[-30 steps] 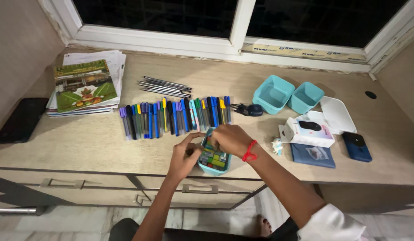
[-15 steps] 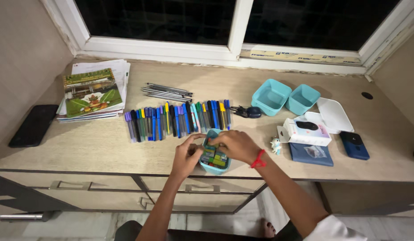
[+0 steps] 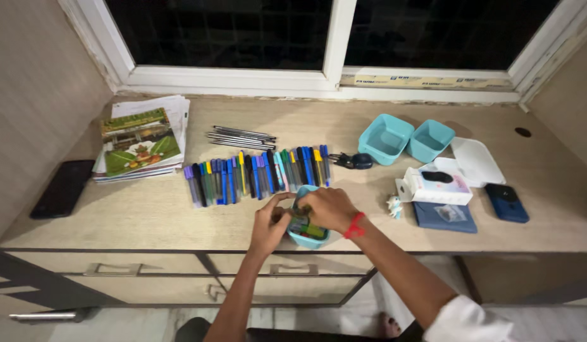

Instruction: The person organizes small colorful erasers by picking them up one by one and placing them into a light blue container. They then close the container with a lid and set it aside.

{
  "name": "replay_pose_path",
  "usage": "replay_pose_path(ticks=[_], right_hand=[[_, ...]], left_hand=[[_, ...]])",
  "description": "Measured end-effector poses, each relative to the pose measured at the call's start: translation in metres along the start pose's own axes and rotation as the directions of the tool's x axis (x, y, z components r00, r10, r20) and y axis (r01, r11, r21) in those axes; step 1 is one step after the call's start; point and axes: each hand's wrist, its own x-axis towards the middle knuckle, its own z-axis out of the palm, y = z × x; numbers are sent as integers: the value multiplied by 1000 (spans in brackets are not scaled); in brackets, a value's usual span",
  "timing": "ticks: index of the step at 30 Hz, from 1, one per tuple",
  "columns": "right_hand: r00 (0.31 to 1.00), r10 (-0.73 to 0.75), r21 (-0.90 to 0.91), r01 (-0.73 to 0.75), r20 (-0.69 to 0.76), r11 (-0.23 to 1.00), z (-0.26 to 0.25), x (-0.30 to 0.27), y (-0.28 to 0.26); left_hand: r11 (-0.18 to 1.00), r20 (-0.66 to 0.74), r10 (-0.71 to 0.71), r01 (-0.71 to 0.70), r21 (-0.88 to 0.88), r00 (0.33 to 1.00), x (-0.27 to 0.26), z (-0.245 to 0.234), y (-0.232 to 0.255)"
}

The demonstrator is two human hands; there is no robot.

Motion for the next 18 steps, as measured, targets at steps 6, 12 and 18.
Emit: replay_pose_path(ticks=[6,12,18], right_hand=[[811,24,215,126,-584,969,10,-61,2],[725,268,301,-87,-635,950,27,-100,26],[732,299,315,-121,-612,941,50,-99,46]], left_hand=[[999,8,-47,47,-25,999,0,1,-2],[998,9,-60,59,34,998,1,2,-1],[958,140,-238,256,-132,961,-1,3,10]])
